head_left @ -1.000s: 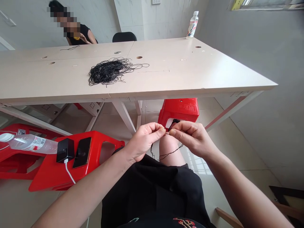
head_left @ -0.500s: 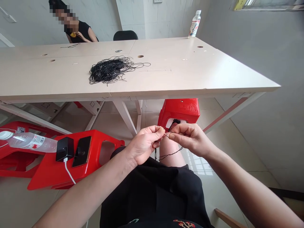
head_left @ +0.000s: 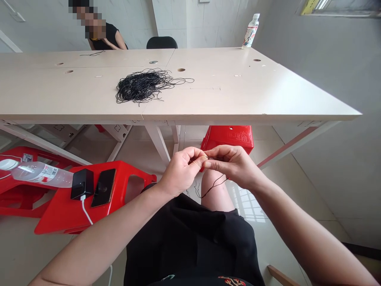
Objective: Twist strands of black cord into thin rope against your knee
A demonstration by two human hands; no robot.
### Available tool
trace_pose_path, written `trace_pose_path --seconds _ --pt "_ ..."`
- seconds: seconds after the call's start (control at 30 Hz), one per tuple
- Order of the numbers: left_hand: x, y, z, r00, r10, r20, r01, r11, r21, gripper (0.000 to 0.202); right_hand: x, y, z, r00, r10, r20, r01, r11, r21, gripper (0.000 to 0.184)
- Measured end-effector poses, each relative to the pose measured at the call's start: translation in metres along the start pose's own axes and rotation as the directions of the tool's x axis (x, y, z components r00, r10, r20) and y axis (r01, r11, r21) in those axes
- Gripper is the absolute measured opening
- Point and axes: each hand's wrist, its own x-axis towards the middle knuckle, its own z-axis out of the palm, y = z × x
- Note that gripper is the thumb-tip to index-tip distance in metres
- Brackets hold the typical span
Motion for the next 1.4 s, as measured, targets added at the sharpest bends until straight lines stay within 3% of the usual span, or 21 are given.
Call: trace_pose_path --seconds 0.17,0.3,0.5,0.6,0.77,0.9,1.03,1.17,1.3,1.4 --pt "-0.002 0.005 -0.009 0.968 -0.223 0.117 0.248 0.924 -0.291 0.012 -0.002 0.000 0.000 1.000 -0.014 -0.014 0.013 0.997 -0.073 0.022" --pt "-0.004 0.008 -0.012 0.942 -0.269 0.199 0.320 0.897 -0.305 0.012 -0.004 -0.001 -0.003 0.998 -0.035 0.047 0.041 0.991 -0.127 0.019" --pt "-0.008 0.012 -0.007 0.968 -0.211 0.133 0.240 0.934 -0.266 0.010 -0.008 0.003 -0.002 0.997 -0.071 0.002 0.071 0.989 -0.130 0.017" --pt "-0.011 0.014 -0.008 0.980 -0.168 0.105 0.189 0.950 -0.249 0.022 -0.009 0.007 -0.001 0.993 -0.107 -0.039 0.101 0.986 -0.135 0.017" --pt "-0.011 0.015 -0.017 0.991 -0.067 0.114 0.073 0.996 -0.051 0.023 -0.011 0.006 -0.007 0.968 -0.183 -0.174 0.156 0.975 -0.158 0.018" --pt "-0.006 0.018 -0.026 0.999 -0.046 0.012 0.044 0.993 0.106 0.015 -0.009 0.000 -0.010 0.939 -0.198 -0.282 0.157 0.975 -0.159 0.020" --pt "0.003 0.021 -0.037 0.990 0.092 -0.103 -0.064 0.968 0.242 0.016 0.003 -0.003 -0.008 0.928 -0.208 -0.308 0.141 0.964 -0.224 0.022" --pt "0.045 0.028 -0.060 0.979 0.125 -0.161 -0.067 0.943 0.325 0.020 0.048 -0.013 -0.013 0.918 -0.231 -0.321 0.125 0.939 -0.320 0.023" --pt "0.126 0.049 -0.091 0.954 0.126 -0.272 0.006 0.899 0.438 0.017 0.134 -0.036 -0.028 0.895 -0.265 -0.358 0.069 0.876 -0.477 0.016" --pt "0.190 0.059 -0.111 0.936 0.161 -0.313 0.019 0.865 0.502 0.011 0.207 -0.052 -0.038 0.882 -0.173 -0.437 -0.098 0.842 -0.531 0.016"
